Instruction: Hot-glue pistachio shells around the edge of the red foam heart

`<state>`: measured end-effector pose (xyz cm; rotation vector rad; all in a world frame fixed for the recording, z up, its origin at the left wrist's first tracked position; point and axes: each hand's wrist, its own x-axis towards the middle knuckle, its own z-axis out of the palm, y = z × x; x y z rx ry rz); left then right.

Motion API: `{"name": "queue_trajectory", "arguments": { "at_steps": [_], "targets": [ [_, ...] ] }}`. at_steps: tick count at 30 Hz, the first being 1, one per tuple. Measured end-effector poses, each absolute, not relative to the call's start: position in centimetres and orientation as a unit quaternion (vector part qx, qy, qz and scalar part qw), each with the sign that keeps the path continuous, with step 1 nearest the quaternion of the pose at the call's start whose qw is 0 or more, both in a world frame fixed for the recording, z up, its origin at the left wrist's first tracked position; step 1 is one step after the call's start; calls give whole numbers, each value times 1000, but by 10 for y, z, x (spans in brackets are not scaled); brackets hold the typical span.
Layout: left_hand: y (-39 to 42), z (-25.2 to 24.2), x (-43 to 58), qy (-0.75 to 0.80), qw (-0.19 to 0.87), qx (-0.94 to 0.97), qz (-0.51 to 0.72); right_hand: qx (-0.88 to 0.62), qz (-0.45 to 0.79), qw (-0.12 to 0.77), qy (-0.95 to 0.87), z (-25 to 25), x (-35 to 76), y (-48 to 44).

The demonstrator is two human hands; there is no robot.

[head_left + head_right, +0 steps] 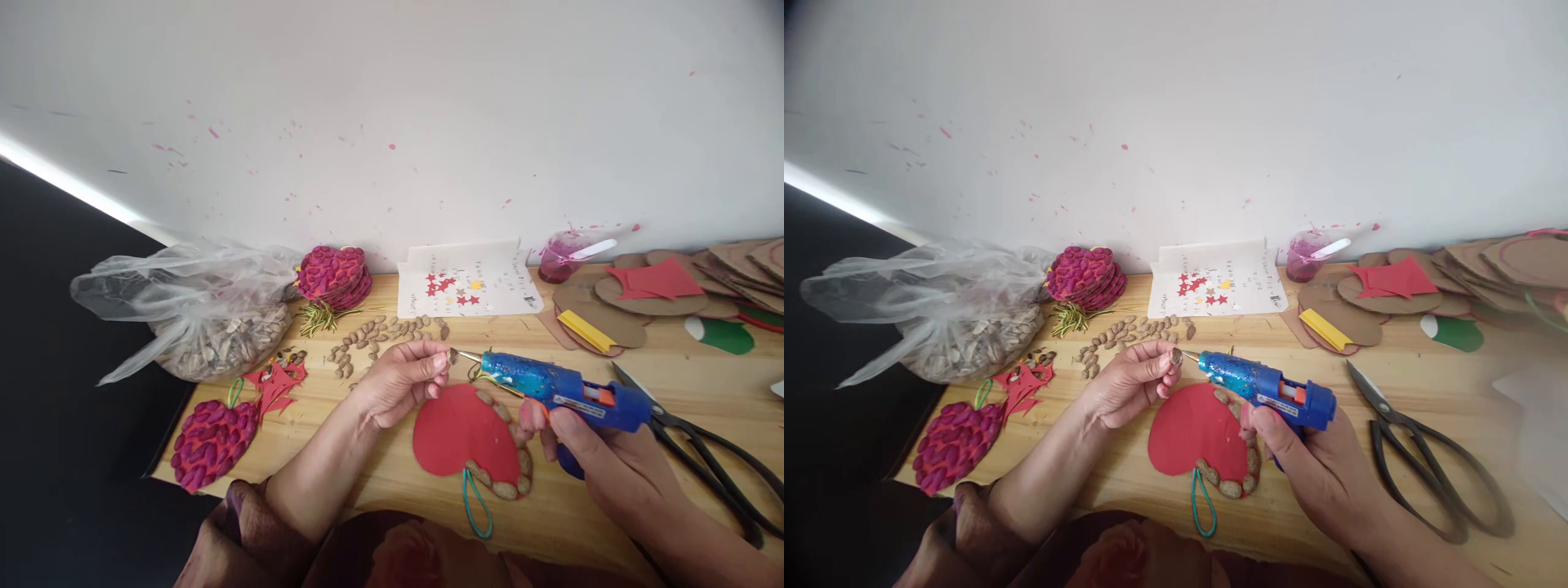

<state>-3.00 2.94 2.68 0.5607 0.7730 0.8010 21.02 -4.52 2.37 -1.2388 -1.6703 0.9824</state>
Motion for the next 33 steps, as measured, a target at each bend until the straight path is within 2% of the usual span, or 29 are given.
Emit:
{"name": "queue_trajectory", "arguments": {
  "at_steps": [21,33],
  "targets": [
    [30,28,-30,355,811,259,385,-475,373,429,-672,28,206,-44],
    [31,25,-31,348,813,261,386,-491,400,408,-658,21,209,-46]
  ]
}}
